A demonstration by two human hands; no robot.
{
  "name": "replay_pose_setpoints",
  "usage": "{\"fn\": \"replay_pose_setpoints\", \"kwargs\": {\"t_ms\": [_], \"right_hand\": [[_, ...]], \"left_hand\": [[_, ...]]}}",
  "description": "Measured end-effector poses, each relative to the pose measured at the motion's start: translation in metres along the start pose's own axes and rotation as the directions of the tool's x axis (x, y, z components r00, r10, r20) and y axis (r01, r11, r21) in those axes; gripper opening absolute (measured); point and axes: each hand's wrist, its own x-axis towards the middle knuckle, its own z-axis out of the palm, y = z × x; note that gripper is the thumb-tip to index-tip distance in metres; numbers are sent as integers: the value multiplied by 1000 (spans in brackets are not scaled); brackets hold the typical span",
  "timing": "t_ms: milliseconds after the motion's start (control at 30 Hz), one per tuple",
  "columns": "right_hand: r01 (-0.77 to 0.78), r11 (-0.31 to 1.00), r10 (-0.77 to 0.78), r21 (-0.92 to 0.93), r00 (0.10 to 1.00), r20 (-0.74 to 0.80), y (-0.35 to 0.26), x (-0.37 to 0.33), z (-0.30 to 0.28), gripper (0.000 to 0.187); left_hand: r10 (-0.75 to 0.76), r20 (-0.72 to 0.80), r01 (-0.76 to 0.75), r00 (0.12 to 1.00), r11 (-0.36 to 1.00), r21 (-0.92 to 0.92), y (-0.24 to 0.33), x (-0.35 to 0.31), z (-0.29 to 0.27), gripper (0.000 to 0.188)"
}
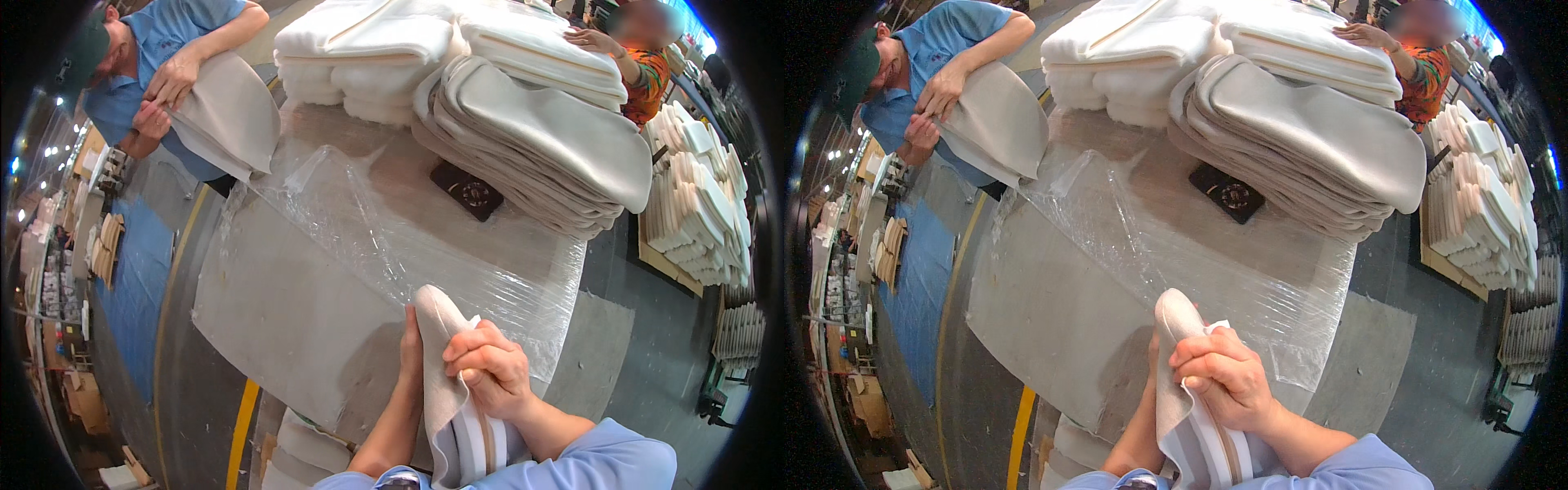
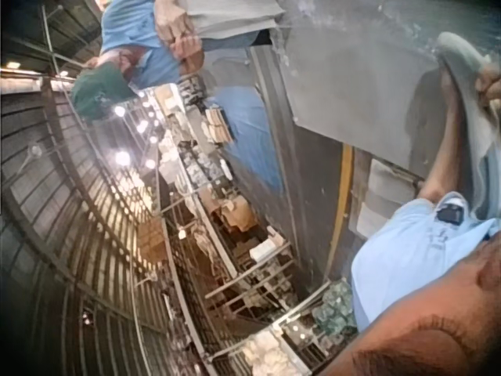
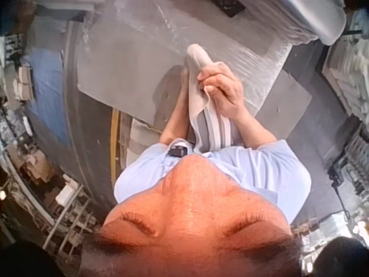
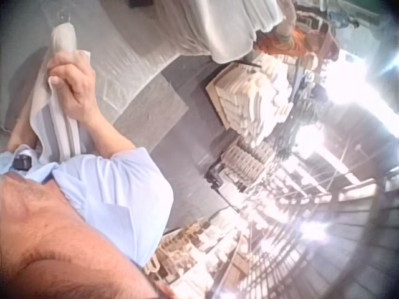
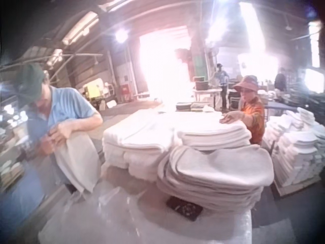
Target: The person folds white cushion covers at a work table in a warehouse. They repeatedly pick up covers, fold them, and place them into a stack. Other workers are visible nearby performing similar tasks.
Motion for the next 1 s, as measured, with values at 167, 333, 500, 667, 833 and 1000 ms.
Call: {"fn": "replay_pose_setpoints", "kwargs": {"t_ms": [167, 333, 500, 667, 833, 1000], "right_hand": [[45, 999, -45, -5, 999, 25, -6, -5, 5, 15], [19, 999, -18, -30, 999, 26, -3, -2, 3, 14], [-26, 997, 29, -79, 999, 37, 15, 15, 9, 10], [-176, 935, 155, 308, 984, 92, 33, 36, 6, 29], [-324, 913, 329, 249, 944, 21, 91, 99, -18, 47], [-445, 827, 389, 344, 894, 223, 79, 114, 39, 55]], "left_hand": [[263, 195, -289, 945, 950, 121, 21, 35, -3, 59], [409, 340, -505, 847, 820, 271, 45, 28, 15, 58], [442, 361, -535, 821, 815, 220, 64, 27, 26, 59], [414, 212, -449, 885, 880, 155, 68, 38, 5, 61], [437, 225, -483, 871, 847, 221, 62, 29, 8, 75], [565, 342, -657, 751, 692, 298, 73, 12, 25, 75]]}}
